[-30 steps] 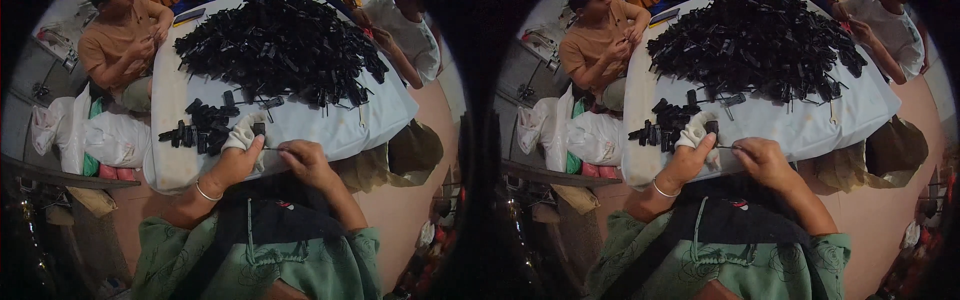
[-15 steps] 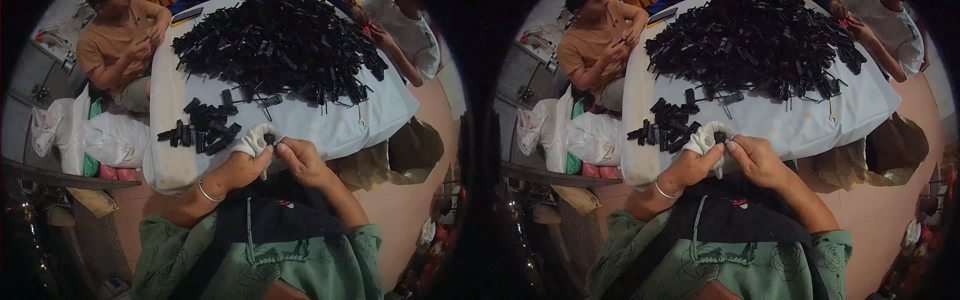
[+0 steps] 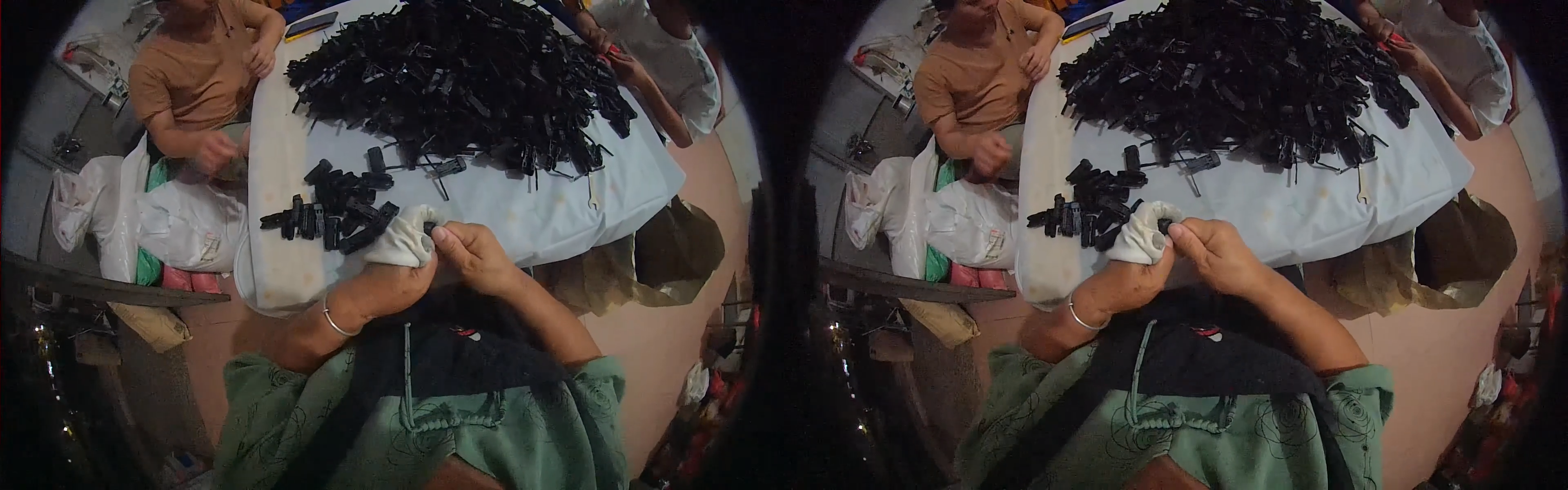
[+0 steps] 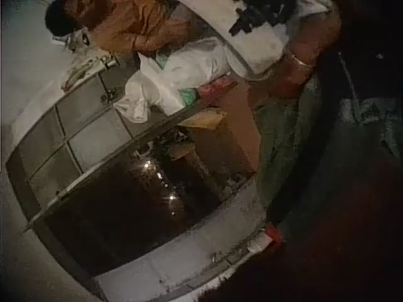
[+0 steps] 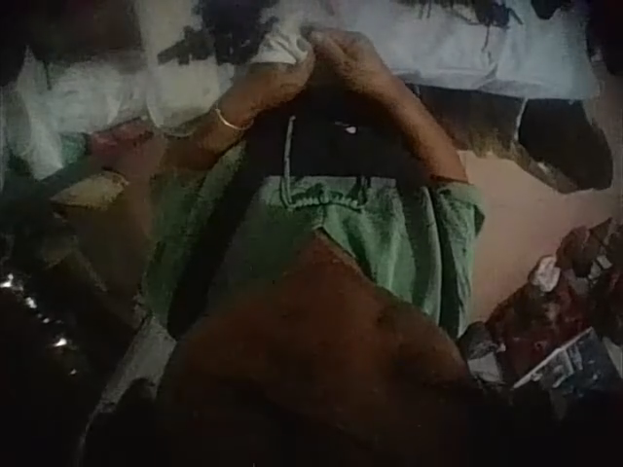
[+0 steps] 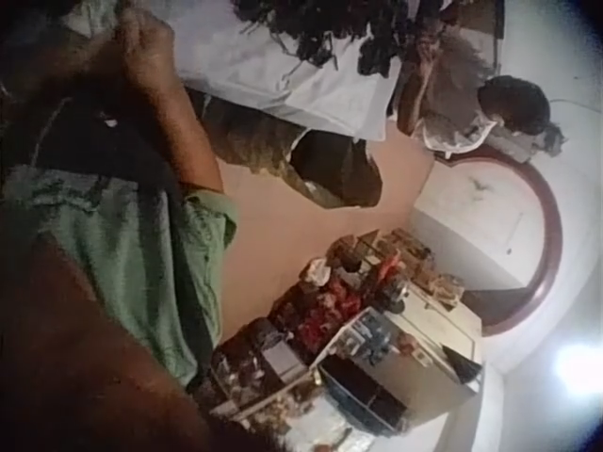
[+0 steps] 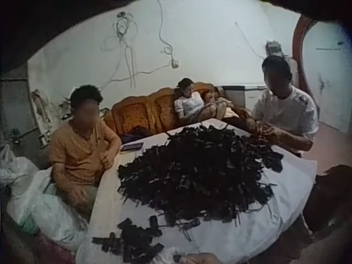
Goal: Cleaning small black plastic components individually using a white cloth.
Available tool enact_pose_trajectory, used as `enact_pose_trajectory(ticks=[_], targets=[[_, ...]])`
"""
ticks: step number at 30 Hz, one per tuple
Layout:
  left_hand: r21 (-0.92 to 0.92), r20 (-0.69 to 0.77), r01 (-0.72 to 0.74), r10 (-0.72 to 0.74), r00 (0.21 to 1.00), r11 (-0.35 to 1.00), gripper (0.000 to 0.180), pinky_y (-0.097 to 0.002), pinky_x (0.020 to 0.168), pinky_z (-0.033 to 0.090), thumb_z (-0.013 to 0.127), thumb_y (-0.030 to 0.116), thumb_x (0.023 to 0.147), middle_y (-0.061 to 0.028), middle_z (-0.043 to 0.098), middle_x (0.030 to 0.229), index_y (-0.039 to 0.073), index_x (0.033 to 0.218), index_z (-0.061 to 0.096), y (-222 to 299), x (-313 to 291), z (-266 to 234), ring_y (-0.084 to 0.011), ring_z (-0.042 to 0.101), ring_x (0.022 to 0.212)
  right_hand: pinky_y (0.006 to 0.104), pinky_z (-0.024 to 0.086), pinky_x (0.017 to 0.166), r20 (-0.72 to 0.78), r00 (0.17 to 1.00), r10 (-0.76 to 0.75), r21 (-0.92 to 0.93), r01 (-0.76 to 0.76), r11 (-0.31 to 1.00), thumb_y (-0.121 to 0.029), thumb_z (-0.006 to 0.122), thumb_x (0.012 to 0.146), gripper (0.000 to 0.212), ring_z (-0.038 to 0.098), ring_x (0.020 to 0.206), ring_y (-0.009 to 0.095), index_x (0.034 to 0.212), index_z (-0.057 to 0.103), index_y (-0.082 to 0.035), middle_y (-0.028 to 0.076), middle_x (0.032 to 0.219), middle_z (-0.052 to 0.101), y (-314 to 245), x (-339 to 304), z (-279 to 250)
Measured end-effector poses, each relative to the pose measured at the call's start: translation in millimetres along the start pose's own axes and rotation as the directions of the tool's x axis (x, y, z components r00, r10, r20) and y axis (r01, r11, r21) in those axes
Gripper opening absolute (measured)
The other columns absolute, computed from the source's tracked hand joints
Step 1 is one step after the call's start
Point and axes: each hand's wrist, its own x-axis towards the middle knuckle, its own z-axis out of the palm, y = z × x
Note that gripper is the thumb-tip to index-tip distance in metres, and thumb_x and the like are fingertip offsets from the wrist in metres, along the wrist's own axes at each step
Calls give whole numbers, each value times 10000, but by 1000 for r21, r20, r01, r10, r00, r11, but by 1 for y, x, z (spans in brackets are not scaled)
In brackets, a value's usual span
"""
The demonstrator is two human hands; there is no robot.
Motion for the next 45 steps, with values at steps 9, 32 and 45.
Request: enact_pose_trajectory(ticks=[9,32,45], targets=[[799,-24,-64,138,990,597,252,-388,631,434,545,63,718,-155,545,831,52,968,576,-7,26,-52,-295,544,725,392,453,567,-189,953,-238,-931,-96,353,-228,575,797,212,561,648,333,873,547,-32,160,733,571,21,35,-25],[-678,206,365,-311,928,638,223,-195,620,437,537,44,829,-5,574,825,-1,1047,518,8,2,16,-48,514,730,288,372,471,-335,880,-337,-496,139,857,-121,617,791,163,462,520,189,728,518,-8,80,595,466,-11,-15,-9],[-17,-8,88,-88,996,996,256,-281,756,449,577,25,774,-82,579,919,-28,1020,532,4,-3,18,-139,537,841,296,375,510,-219,976,7,-99,-29,995,-192,468,902,273,421,525,142,728,506,15,97,567,485,5,-16,2]])
